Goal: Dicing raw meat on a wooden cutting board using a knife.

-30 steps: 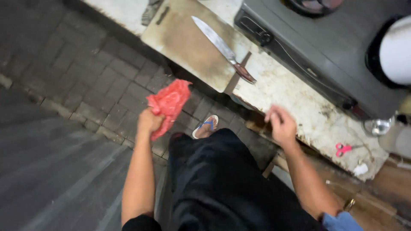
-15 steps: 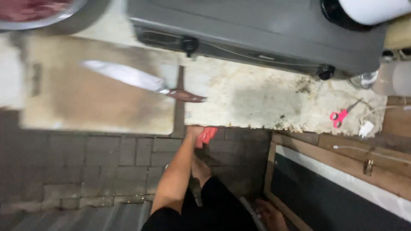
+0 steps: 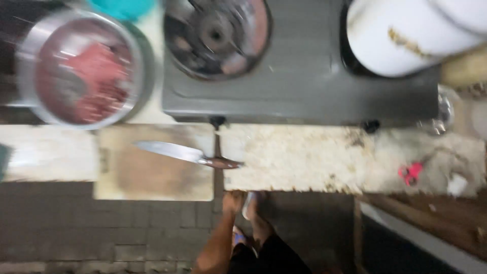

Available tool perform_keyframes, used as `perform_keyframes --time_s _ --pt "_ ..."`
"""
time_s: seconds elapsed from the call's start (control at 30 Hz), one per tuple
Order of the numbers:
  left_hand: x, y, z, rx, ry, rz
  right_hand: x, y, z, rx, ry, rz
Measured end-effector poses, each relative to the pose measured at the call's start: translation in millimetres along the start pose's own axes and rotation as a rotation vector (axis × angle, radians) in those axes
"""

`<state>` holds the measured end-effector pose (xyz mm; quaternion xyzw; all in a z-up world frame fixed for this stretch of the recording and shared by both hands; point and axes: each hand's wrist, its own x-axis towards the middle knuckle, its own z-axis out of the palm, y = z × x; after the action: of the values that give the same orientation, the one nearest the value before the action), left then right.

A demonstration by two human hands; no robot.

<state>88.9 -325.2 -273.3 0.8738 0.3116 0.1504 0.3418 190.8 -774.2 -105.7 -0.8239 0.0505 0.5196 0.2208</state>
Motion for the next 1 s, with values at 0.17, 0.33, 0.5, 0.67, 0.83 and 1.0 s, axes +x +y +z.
perform_keyframes --time_s 0.17,0.33,0.5,0.67,0.83,1.0 --pt "-70.9 -1.6 -202.0 0.062 -0.506 -0.941 112.0 -48.6 1.1 -0.183 -0.075 -0.236" --pt "-107.6 -23.7 -345.8 0.079 -0.04 -1.078 1.1 -253.7 -15.8 -0.089 -0.182 -0.898" --pt "-36.1 24.9 -443.6 -0.074 0.512 -0.889 -63.6 -403.6 5.1 -0.332 -0.095 -1.176" --pt "97.9 45.4 -515.3 -0.071 0.343 -0.582 -45.8 -471.5 67.0 -0.766 0.235 -1.332" --pt "248.0 -36.9 -550.1 -0.027 0.21 -0.345 -44.4 -491.6 115.0 -0.846 0.322 -1.102" --pt "369.9 -123.7 -538.5 0.063 -0.005 -0.268 -70.1 -519.6 144.4 -0.926 0.326 -0.838"
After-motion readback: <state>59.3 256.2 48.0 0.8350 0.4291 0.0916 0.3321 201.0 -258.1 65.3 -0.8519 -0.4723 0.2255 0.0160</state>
